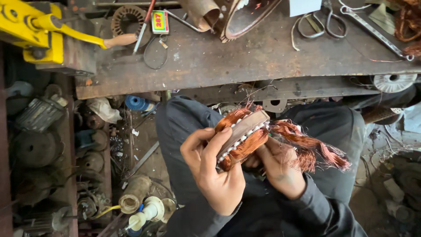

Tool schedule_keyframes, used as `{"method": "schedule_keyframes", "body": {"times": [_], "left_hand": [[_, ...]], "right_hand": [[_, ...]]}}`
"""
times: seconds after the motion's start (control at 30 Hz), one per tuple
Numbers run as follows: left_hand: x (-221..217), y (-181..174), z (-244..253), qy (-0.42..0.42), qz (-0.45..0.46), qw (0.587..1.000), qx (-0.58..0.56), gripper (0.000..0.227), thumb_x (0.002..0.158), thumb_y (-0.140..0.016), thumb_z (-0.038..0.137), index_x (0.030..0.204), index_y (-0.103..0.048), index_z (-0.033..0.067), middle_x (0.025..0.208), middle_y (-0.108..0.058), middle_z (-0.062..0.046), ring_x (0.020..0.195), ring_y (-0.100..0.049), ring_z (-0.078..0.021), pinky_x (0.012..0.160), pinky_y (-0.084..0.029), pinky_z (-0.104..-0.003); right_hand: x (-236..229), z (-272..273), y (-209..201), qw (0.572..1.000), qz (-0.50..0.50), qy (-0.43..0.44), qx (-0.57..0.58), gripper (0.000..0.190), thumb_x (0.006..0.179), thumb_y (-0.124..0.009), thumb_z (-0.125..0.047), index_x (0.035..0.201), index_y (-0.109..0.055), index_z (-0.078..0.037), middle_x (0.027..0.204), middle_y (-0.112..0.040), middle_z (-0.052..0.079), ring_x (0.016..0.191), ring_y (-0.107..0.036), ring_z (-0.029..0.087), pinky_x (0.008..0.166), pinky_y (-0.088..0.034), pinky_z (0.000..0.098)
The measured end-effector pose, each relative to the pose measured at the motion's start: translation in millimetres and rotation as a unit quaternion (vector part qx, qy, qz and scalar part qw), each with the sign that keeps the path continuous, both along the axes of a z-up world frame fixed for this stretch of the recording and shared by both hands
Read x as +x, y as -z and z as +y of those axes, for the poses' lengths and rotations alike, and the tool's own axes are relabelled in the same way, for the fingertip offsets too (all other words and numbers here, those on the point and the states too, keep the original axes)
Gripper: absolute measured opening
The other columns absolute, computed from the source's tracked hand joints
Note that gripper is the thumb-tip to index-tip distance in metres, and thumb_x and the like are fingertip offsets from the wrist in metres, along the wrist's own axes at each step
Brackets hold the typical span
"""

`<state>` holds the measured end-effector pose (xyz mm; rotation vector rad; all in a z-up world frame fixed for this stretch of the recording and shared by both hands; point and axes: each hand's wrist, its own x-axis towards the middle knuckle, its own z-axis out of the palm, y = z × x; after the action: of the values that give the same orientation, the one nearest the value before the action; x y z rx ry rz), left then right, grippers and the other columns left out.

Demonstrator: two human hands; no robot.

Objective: The person sits on the floor and uses pliers to cut and pull copper wire from a circular motor stator. They repeatedly cut sections of the wire and pull them out by hand, gradually clearing the stator slots.

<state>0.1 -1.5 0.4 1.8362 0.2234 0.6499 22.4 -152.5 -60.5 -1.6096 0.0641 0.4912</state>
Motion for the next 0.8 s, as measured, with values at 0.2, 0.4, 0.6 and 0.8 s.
{"method": "schedule_keyframes", "body": {"times": [0.2, 0.4, 0.6, 0.8], "left_hand": [[-3, -7, -5, 0.024, 0.013, 0.999, -0.02, 0.055, 0.076, -0.071, -0.015, 0.127, -0.067, 0.0074, 0.132, -0.047, -0.012, 0.122, -0.059, -0.0264, 0.109, -0.052, -0.037], [0, -12, -11, 0.047, 0.022, 0.998, -0.023, 0.055, 0.075, -0.071, -0.013, 0.126, -0.067, 0.009, 0.131, -0.049, -0.012, 0.12, -0.059, -0.0256, 0.108, -0.052, -0.035], [17, -6, 0, 0.129, 0.117, 0.976, -0.128, 0.054, 0.076, -0.07, -0.012, 0.127, -0.065, 0.0068, 0.124, -0.056, -0.011, 0.116, -0.062, -0.0244, 0.103, -0.051, -0.031], [42, 34, -6, 0.346, 0.196, 0.9, -0.18, 0.053, 0.08, -0.073, -0.005, 0.131, -0.06, 0.0043, 0.126, -0.063, -0.011, 0.121, -0.064, -0.0213, 0.104, -0.05, -0.03]], "right_hand": [[-6, -26, -11, 0.982, 0.138, 0.004, 0.127, 0.035, 0.101, -0.047, -0.022, 0.119, -0.067, 0.0, 0.087, -0.076, 0.01, 0.076, -0.074, 0.019, 0.07, -0.057, 0.0322], [-22, -41, 15, 0.99, 0.082, -0.004, 0.114, 0.029, 0.104, -0.057, -0.016, 0.119, -0.066, 0.007, 0.091, -0.074, 0.013, 0.081, -0.072, 0.022, 0.077, -0.056, 0.0346], [-30, -68, -17, 0.99, -0.103, 0.078, -0.058, 0.04, 0.09, -0.069, -0.013, 0.125, -0.06, 0.004, 0.103, -0.072, 0.012, 0.088, -0.072, 0.02, 0.078, -0.059, 0.0337], [-23, -71, -84, 0.892, -0.311, 0.101, -0.313, 0.072, 0.067, -0.089, -0.014, 0.127, -0.053, 0.004, 0.125, -0.058, 0.019, 0.103, -0.061, 0.022, 0.084, -0.056, 0.0319]]}}
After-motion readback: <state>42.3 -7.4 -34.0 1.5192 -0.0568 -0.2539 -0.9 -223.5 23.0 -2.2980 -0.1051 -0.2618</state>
